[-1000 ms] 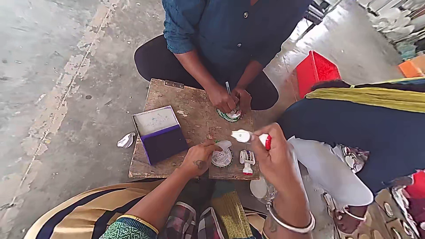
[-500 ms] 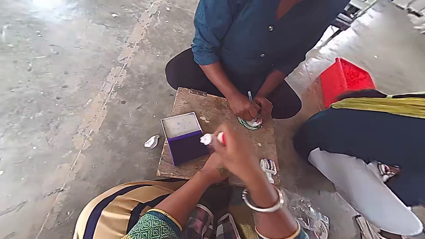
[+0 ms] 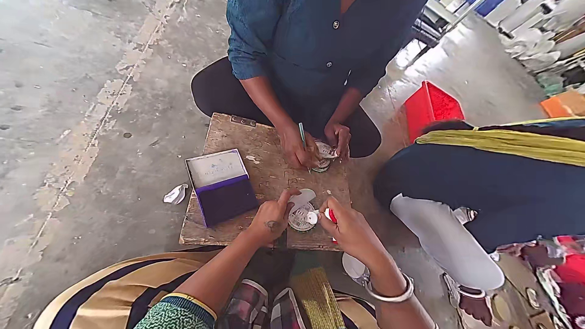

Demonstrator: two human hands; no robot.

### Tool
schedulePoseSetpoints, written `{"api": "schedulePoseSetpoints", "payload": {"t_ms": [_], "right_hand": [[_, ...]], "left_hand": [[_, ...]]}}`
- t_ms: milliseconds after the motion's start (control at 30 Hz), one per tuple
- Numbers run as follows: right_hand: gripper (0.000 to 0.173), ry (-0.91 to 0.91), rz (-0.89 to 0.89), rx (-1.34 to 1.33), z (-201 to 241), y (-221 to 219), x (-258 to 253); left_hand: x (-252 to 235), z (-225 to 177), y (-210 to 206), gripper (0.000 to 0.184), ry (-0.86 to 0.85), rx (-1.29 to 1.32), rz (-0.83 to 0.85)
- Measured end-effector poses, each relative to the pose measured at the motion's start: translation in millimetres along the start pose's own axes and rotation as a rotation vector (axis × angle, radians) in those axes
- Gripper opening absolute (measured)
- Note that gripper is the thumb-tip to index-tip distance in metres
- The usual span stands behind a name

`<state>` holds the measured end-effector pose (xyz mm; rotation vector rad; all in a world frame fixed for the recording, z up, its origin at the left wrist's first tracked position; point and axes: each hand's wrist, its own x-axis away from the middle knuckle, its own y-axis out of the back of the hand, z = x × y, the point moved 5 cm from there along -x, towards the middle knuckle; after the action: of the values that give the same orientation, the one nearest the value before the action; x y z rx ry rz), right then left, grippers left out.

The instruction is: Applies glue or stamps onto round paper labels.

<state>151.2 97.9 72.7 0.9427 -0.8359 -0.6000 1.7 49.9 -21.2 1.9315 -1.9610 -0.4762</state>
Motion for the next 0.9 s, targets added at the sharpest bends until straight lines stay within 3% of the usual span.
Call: {"api": "schedulePoseSetpoints", "payload": {"t_ms": [133, 200, 333, 400, 500, 567, 667, 800, 900], "right_hand": [[0.021, 0.080, 0.084, 0.082, 18, 4, -15], [0.024, 0.060, 0.180, 0.101, 21, -12, -27], [0.025, 0.047, 0.210, 0.085, 14, -22, -32], [0.026, 0.048, 0.096, 0.027, 5, -10, -21], [0.027, 0.032, -0.365, -0.094, -21, 31, 14], [0.026, 0.006, -0.583, -0.139, -41, 44, 36], [0.025, -0.094, -0.599, -0.217, -56, 38, 42], [0.023, -0.190, -0.474, -0.238, -52, 17, 36], [0.021, -0.190, -0.449, -0.256, -46, 11, 33]], "left_hand": [[-1, 1, -1, 0.040, -0.061, 0.015, -0.049], [0, 0, -1, 0.038, -0.068, 0.020, -0.046], [0, -3, 0, 0.036, -0.054, 0.005, 0.003], [1, -4, 0, 0.037, -0.057, -0.006, 0.041], [0, -2, -4, 0.034, -0.116, -0.016, 0.063], [3, -2, -7, 0.037, -0.141, -0.040, 0.107], [4, -6, -12, 0.054, -0.196, -0.159, 0.132], [6, -4, -13, 0.027, -0.283, -0.147, -0.004], [6, -3, -8, 0.026, -0.234, -0.077, -0.002]]}}
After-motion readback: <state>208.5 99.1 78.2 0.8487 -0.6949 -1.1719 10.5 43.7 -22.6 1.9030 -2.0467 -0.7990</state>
